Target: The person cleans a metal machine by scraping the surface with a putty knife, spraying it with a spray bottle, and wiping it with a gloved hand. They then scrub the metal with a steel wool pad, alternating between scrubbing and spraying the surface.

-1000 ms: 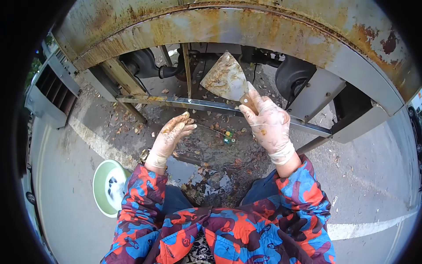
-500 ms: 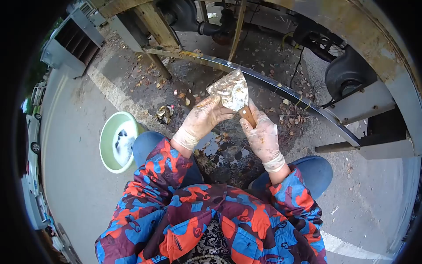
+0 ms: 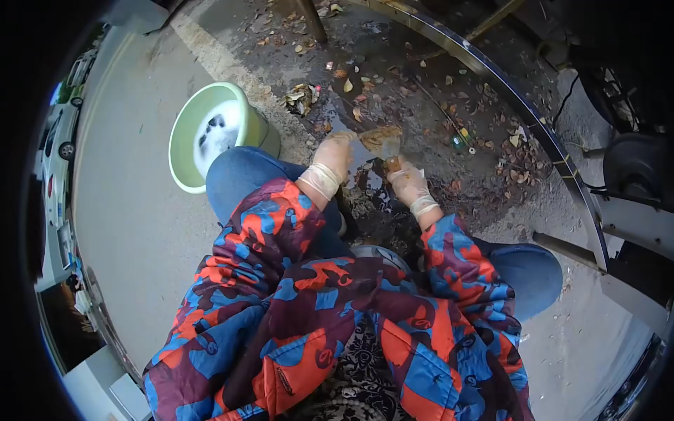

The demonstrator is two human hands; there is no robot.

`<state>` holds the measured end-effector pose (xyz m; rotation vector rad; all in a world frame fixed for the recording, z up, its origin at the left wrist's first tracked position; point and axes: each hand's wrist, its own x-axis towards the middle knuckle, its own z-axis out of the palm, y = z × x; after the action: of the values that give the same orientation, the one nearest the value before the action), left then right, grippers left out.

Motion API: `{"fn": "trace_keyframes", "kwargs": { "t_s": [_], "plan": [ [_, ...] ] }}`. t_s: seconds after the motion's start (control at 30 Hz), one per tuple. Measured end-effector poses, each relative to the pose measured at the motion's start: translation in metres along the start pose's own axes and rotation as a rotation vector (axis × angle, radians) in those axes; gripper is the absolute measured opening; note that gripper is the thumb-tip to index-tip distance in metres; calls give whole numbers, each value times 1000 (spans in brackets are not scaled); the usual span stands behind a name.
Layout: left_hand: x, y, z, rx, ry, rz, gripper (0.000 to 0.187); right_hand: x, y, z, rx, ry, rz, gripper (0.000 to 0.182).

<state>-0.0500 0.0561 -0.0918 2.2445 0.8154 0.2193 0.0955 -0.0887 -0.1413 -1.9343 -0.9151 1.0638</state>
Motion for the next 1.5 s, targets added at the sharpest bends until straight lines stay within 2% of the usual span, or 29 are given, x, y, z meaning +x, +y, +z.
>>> {"fn": "trace_keyframes", "kwargs": {
  "t_s": [0.03,0.07,0.13,0.17,0.23,0.3,0.33,0.37,0.43,0.5,0.57,0.63,0.7,0.73,0.77,0.83,0.9,0.97,1.03,1.1,1.13,1.23,1.3,1.33,1.37,1.4,1.43,1.47,1.5],
  "plan": [
    [0,13,-32,615,-60,81,26,5,23,15,-85,-26,80,33],
    [20,-84,33,-135,309,88,29,2,55,37,-343,25,157,36],
    [1,-2,-29,-323,161,-189,43,-19,67,58,-457,-47,289,40],
    [4,-23,-26,-487,227,-107,44,-21,99,76,-472,-58,305,40],
    [6,13,-43,-1092,343,-390,42,-21,186,121,-341,-58,319,44],
    [-3,18,-53,-450,232,-88,40,-35,187,122,-212,-62,327,47],
    [-1,34,-63,-1214,305,-263,39,-45,133,99,-260,-79,304,52],
    [-1,34,-63,-1213,311,-270,39,-46,97,86,-309,-99,268,57],
    [2,31,-65,-1487,392,-360,39,-28,122,102,-240,-28,189,59],
    [1,13,-45,-1303,357,-315,39,-21,109,95,-178,55,113,60],
    [-2,11,-28,-724,216,-399,42,-17,63,82,375,148,96,56],
    [-3,-23,8,95,33,-79,45,-1,35,76,412,107,171,53],
    [4,-1,0,192,-238,-152,46,4,-4,60,466,72,160,57],
    [1,3,1,284,-259,-89,44,4,-22,53,399,68,97,55],
    [2,0,0,294,-248,-82,44,8,-23,55,402,71,81,55],
    [3,-12,2,234,-63,194,38,13,-19,56,247,44,-220,50],
    [28,-43,5,-110,-234,-43,27,-1,-59,28,180,88,-240,44],
    [37,8,-28,-1424,41,-739,27,-13,-77,-6,-171,43,-366,41],
    [50,22,-73,-1426,-93,-666,28,-46,-101,-46,-81,169,-360,39],
    [68,46,-128,-1188,-111,-598,26,-92,-129,-102,-269,402,-418,38],
    [73,47,-155,-1028,-160,-447,26,-115,-135,-131,-240,501,-448,38],
    [116,6,-212,-718,-245,-232,21,-212,-135,-201,-53,907,-414,34],
    [128,-43,-227,-527,-194,-267,15,-295,-101,-226,-6,1137,-354,34],
    [119,-45,-222,-578,-146,-316,14,-334,-88,-232,-47,1228,-236,35],
    [133,-100,-214,-609,-140,-368,14,-374,-70,-230,-79,1306,-118,35],
    [121,-115,-202,-317,-180,-206,13,-414,-54,-222,-74,1358,42,37],
    [76,-101,-178,136,-221,280,12,-449,-37,-212,-86,1411,101,37],
    [60,-114,-160,263,-247,344,13,-480,-14,-197,-81,1443,272,39],
    [47,-126,-135,218,-292,177,13,-495,38,-171,-50,1459,420,40]
  ]
}}
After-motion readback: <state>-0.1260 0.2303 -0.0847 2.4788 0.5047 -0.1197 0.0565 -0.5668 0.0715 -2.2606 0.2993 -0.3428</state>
